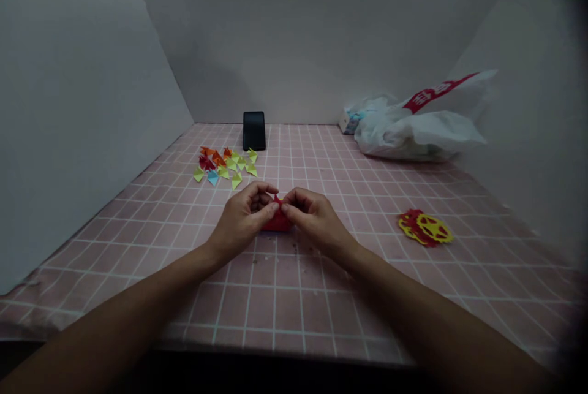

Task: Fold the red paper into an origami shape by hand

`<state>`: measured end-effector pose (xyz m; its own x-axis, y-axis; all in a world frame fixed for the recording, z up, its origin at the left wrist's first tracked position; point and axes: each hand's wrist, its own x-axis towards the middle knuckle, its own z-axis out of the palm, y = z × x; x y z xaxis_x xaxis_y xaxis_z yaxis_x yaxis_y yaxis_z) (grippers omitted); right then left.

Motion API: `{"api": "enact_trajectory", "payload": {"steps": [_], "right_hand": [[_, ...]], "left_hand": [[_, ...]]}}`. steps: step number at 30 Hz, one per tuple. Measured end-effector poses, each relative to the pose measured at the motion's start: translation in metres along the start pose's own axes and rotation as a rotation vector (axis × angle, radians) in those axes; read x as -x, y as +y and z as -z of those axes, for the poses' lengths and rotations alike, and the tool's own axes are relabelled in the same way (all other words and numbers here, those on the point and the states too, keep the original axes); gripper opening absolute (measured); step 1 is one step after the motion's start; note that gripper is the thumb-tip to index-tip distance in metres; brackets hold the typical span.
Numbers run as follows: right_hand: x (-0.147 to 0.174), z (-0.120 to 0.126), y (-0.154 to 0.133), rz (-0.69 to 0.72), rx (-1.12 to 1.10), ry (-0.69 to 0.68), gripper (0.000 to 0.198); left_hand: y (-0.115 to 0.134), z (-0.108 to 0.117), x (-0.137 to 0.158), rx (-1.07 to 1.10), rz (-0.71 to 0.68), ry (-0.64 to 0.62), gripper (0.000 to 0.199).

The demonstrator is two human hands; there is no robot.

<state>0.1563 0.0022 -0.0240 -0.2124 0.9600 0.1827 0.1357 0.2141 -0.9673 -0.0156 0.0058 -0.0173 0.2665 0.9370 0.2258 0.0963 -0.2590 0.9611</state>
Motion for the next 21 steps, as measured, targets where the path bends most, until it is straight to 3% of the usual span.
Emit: {"api": "enact_trajectory", "payload": {"steps": [21], "right_hand": [[-0.0001, -0.0005, 0.0007, -0.034, -0.1, 0.056, 0.019]], "left_hand": [[-0.0023, -0.0029, -0.0008, 0.209, 0.074, -0.009, 0.032]]}}
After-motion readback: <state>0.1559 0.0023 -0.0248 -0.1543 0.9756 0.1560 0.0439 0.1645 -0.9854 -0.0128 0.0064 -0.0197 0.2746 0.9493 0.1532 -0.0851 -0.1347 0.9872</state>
